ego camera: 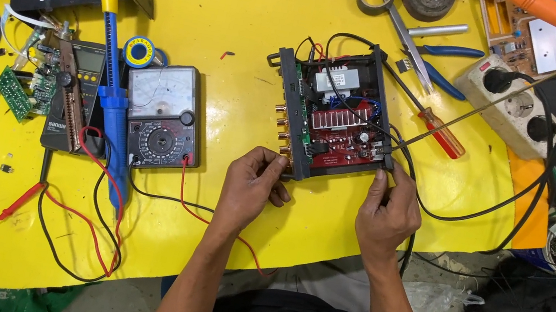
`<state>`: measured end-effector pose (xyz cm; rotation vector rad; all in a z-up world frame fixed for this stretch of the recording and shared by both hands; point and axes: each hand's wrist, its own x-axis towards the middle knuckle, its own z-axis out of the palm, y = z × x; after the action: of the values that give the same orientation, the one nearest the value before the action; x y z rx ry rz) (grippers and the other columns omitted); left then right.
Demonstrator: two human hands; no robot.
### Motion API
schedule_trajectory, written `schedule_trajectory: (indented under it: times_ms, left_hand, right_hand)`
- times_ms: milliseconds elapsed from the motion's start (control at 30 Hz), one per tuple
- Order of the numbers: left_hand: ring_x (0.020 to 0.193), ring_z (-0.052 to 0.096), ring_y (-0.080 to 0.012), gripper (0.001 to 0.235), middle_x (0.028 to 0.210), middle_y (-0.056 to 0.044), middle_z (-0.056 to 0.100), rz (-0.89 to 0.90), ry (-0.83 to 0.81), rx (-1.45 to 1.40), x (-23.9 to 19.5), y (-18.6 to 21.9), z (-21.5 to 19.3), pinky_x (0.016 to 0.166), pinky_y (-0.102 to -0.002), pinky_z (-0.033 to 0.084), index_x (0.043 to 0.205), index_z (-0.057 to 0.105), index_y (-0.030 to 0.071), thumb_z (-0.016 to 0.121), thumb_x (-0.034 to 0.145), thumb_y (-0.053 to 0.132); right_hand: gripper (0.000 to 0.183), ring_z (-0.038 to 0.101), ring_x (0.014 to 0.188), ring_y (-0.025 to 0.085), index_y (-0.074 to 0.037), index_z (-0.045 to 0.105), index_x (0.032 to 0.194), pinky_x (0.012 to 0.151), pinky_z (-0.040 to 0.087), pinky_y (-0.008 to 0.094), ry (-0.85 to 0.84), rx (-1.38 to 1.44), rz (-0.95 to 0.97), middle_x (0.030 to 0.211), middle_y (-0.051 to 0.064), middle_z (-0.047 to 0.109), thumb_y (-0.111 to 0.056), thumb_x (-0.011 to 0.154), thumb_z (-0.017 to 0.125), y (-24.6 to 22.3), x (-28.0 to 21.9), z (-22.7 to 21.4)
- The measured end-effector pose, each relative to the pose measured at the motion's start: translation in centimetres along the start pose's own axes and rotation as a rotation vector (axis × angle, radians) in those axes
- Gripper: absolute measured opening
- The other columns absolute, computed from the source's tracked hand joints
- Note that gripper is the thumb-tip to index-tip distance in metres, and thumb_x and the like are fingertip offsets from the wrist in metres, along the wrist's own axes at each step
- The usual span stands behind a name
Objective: The person works on an open electronic device on a yellow workbench, using a screwdriver to adjust internal components and a multimeter to test connections. They manipulate wires and connectors within the device's casing while various tools and electronic parts are scattered around the workspace.
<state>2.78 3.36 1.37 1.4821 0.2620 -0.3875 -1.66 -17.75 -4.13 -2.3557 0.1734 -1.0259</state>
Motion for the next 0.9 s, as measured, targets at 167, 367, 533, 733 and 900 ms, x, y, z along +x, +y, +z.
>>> schedule_trajectory:
  times_ms: [167,367,533,733,900]
  left_hand:
    - [0.056,0.071,-0.0251,0.021,0.077,-0.018,0.06,0.004,-0.032,-0.055,0.2,0.0,-0.3,0.051,-0.033,0.064,0.101,0.065,-0.011,0.064,0.099,0.01]
    - [0.058,0.072,-0.0247,0.022,0.08,-0.019,0.062,-0.021,-0.05,-0.045,0.3,-0.1,-0.2,0.053,-0.032,0.064,0.104,0.065,-0.012,0.066,0.097,0.009]
    - [0.056,0.07,-0.0208,0.022,0.078,-0.018,0.065,-0.002,-0.029,0.016,0.2,-0.4,1.0,0.051,-0.03,0.061,0.101,0.067,-0.01,0.067,0.097,0.012]
    - [0.05,0.068,-0.0172,0.029,0.066,-0.014,0.068,0.048,-0.023,0.196,0.1,0.0,2.1,0.047,-0.029,0.058,0.096,0.072,-0.006,0.062,0.102,0.02]
    - [0.058,0.071,-0.0191,0.025,0.078,-0.02,0.069,-0.001,-0.035,0.159,-0.3,1.1,2.0,0.056,-0.031,0.06,0.104,0.069,-0.01,0.065,0.099,0.014]
  right_hand:
    - [0.015,0.065,0.062,0.031,0.003,0.066,0.121,0.055,0.052,0.036,-0.01,0.004,0.004,0.104,0.021,0.074,-0.004,0.108,0.064,0.3,-0.3,0.2]
    - [0.016,0.067,0.067,0.036,0.004,0.066,0.124,0.056,0.054,0.039,-0.036,-0.002,0.058,0.103,0.023,0.073,-0.001,0.109,0.062,0.4,-0.2,0.2]
    - [0.017,0.071,0.079,0.044,0.007,0.065,0.127,0.061,0.057,0.043,-0.062,0.005,0.108,0.105,0.027,0.073,0.002,0.111,0.058,0.4,1.2,0.3]
    - [0.019,0.073,0.084,0.041,0.005,0.065,0.128,0.066,0.059,0.04,-0.07,-0.044,0.174,0.108,0.026,0.074,0.004,0.111,0.058,2.0,1.9,1.2]
    - [0.02,0.073,0.093,0.045,0.005,0.064,0.13,0.077,0.063,0.048,-0.05,-0.056,0.183,0.109,0.028,0.073,0.002,0.112,0.055,2.0,1.8,1.5]
